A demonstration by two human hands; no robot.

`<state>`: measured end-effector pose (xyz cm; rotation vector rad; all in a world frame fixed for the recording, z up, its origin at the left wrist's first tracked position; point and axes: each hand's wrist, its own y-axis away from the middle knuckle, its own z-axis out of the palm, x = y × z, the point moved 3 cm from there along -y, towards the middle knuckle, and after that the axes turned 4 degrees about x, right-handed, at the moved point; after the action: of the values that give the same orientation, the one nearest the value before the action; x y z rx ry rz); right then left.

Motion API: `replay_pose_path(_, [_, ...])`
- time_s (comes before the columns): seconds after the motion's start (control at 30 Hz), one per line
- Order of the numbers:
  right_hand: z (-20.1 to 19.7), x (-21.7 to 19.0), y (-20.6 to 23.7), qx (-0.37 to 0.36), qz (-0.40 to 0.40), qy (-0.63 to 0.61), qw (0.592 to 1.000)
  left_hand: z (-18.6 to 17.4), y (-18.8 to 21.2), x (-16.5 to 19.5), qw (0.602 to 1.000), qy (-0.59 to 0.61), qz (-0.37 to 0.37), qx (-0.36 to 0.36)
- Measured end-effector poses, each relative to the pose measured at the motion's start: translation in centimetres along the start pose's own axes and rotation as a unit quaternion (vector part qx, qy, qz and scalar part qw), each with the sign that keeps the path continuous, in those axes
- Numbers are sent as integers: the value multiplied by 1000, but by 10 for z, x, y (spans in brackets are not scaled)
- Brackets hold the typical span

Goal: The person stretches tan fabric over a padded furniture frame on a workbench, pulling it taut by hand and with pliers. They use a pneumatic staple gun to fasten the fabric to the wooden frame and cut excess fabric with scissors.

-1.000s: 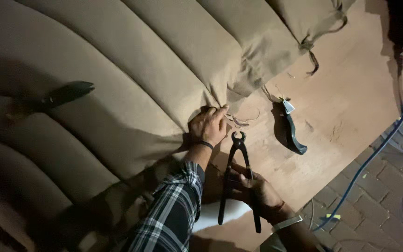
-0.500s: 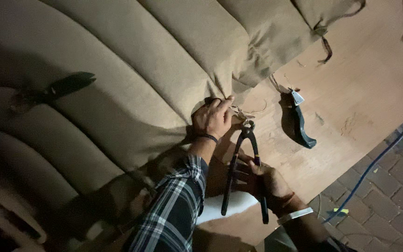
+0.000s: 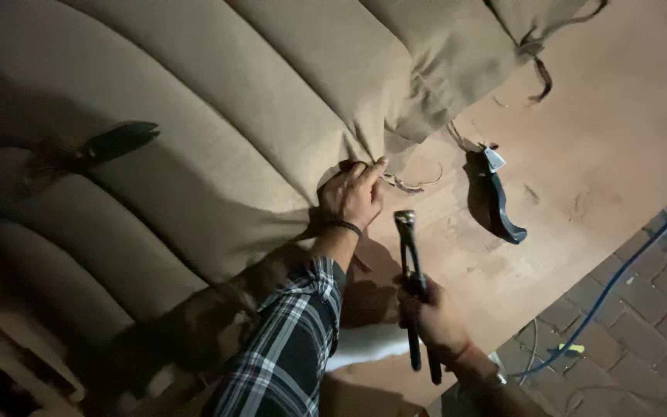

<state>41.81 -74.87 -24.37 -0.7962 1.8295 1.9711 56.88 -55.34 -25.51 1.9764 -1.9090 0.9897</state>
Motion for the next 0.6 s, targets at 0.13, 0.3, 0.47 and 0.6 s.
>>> replay_pose_path(0.13, [-13, -13, 6, -96, 56, -172, 979, -8, -2, 3, 999, -33, 0, -28])
replay_pose_path(0.3, [-13, -56, -9, -247, 85, -242, 935, 0, -3, 0, 1000, 14, -9, -24])
replay_pose_path(0.47, [-5, -76, -21, -268, 90, -251, 926, 4, -8, 1, 998, 61, 16, 22])
replay_pose_path(0.6, [1, -80, -14, -333, 56, -265, 903, -1, -7, 1, 998, -37, -20, -47])
